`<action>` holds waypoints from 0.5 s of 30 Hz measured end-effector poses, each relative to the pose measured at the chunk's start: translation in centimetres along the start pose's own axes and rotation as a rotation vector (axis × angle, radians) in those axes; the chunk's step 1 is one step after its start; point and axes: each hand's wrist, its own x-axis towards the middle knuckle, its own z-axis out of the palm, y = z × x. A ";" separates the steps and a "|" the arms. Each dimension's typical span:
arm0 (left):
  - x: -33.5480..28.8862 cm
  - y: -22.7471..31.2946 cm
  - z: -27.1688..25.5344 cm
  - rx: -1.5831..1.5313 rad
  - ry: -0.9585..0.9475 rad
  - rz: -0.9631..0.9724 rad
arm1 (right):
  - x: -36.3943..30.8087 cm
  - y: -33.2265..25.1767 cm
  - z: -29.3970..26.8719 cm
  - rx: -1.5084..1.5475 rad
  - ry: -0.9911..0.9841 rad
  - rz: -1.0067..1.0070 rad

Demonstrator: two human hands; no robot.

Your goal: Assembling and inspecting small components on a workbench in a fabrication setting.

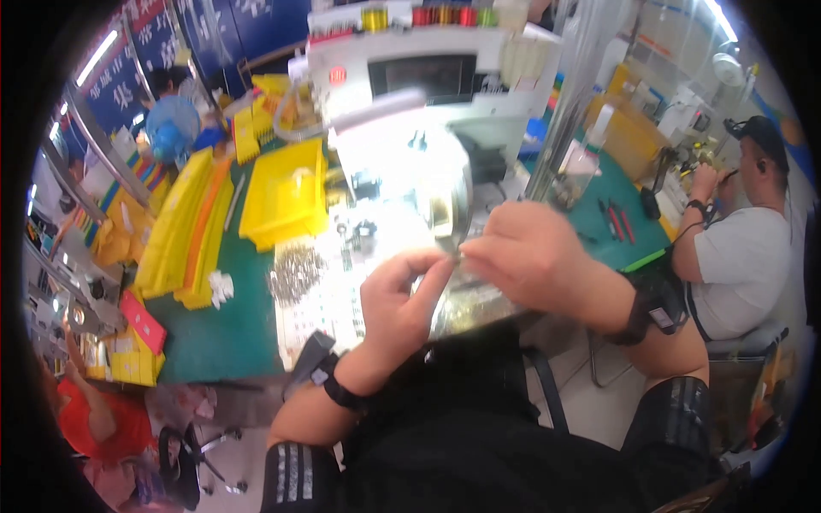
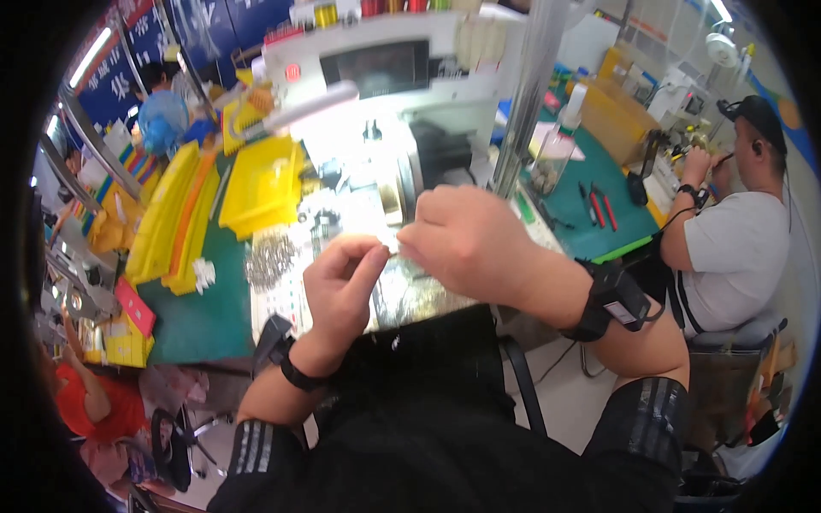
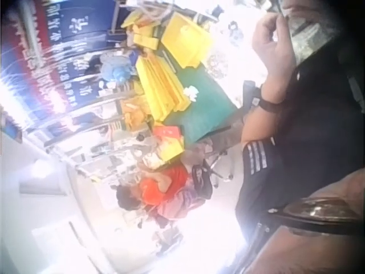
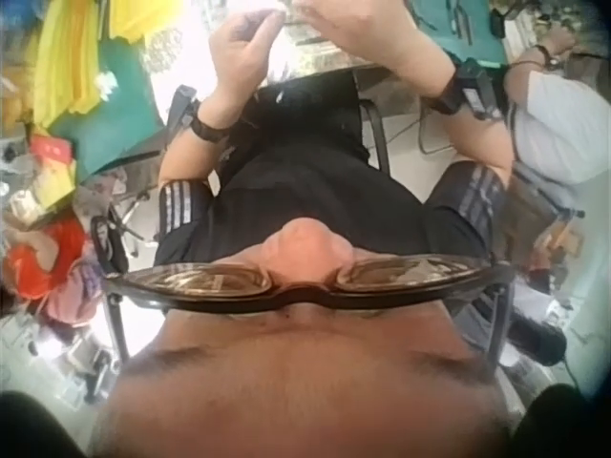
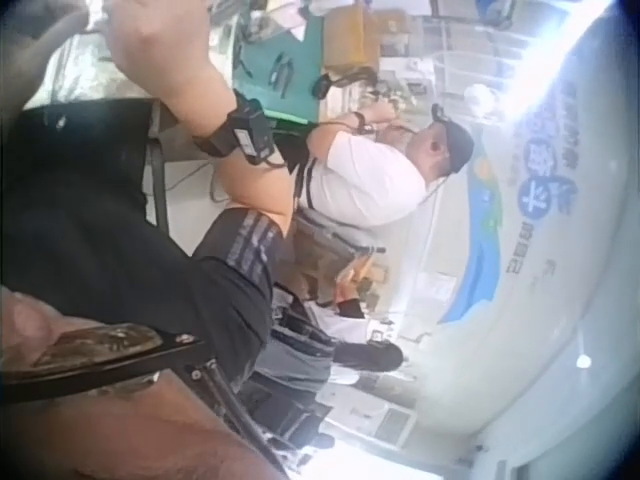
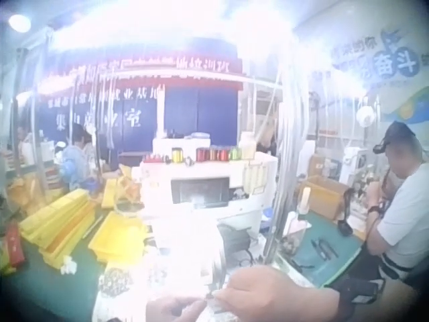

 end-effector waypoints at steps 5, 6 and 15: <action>-0.6 -2.3 -3.3 -0.096 0.050 -0.027 | 2.2 4.7 -5.1 -0.026 0.154 0.056; -0.8 -2.1 -3.6 -0.111 0.075 -0.052 | 2.7 6.8 -7.2 -0.126 0.231 0.088; -1.0 -3.4 -4.6 -0.284 0.087 -0.003 | 12.3 16.2 -18.3 -0.051 1.008 0.474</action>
